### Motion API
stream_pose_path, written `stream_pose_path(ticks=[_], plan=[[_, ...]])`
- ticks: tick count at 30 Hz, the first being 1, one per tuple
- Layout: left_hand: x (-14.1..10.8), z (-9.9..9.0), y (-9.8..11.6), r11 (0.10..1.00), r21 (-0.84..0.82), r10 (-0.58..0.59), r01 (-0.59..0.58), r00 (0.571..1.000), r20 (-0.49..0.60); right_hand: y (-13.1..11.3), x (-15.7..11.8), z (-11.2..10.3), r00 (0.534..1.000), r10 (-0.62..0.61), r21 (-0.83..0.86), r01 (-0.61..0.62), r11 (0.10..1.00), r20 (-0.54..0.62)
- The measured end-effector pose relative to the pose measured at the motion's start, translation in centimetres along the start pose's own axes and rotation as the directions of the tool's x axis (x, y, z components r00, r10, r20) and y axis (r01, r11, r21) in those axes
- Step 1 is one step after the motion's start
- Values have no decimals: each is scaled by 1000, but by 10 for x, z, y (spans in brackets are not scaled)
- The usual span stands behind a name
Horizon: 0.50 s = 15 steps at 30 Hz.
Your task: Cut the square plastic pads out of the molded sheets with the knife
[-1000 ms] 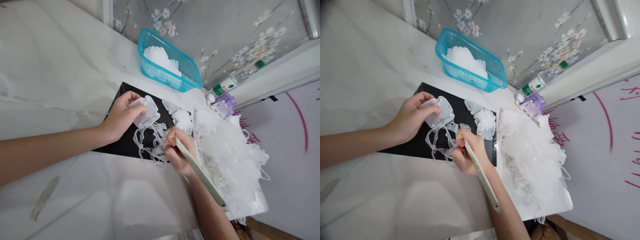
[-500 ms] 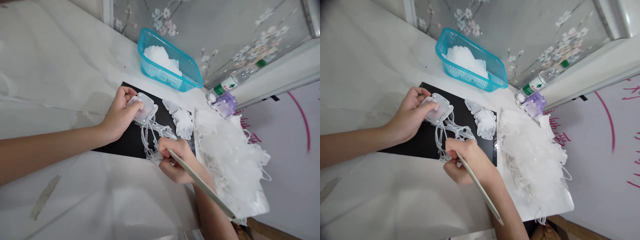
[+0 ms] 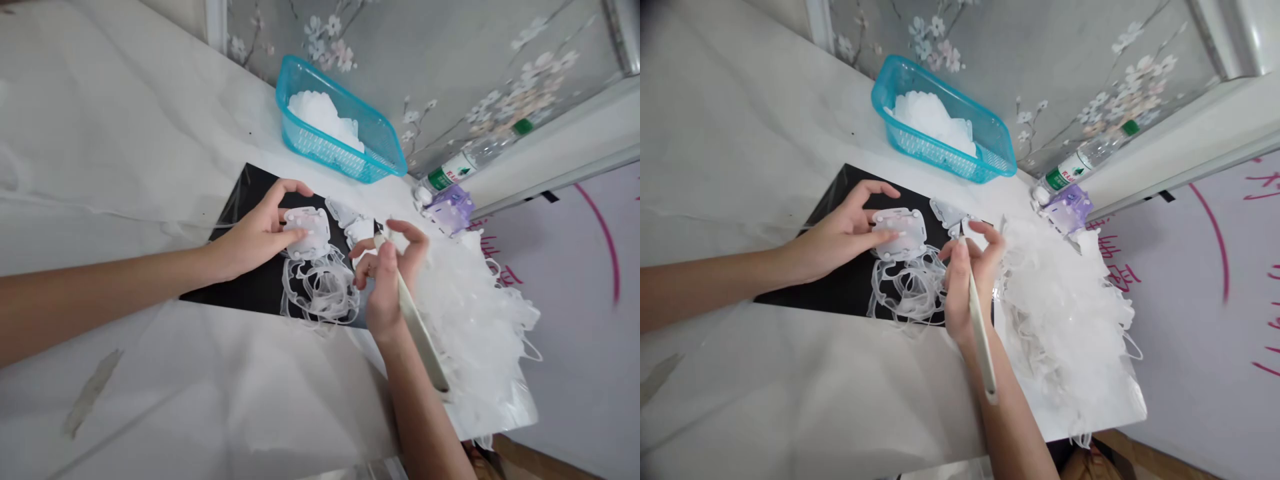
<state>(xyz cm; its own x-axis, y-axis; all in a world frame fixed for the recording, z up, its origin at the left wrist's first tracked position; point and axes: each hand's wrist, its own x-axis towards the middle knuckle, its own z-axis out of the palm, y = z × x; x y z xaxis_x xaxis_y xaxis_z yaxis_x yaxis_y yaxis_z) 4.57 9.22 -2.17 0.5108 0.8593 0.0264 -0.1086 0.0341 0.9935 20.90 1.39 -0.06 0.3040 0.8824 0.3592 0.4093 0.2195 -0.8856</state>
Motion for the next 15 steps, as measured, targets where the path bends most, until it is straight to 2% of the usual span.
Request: stream_pose_path(ticks=[4, 10, 12, 15], plan=[[0, -1, 3, 977, 200, 64, -79, 995, 81, -2, 3, 1, 984, -102, -41, 97, 994, -143], [-4, 3, 5, 975, 197, 67, -102, 982, 176, -15, -1, 2, 961, -107, -89, 87, 992, -253], [-5, 2, 3, 965, 233, 77, -119, 980, 182, -15, -1, 1, 955, -104, -84, 83, 993, -277], [-4, 1, 1, 950, 280, 84, -138, 977, 196, -13, 1, -3, 967, -96, -101, 73, 992, -237]])
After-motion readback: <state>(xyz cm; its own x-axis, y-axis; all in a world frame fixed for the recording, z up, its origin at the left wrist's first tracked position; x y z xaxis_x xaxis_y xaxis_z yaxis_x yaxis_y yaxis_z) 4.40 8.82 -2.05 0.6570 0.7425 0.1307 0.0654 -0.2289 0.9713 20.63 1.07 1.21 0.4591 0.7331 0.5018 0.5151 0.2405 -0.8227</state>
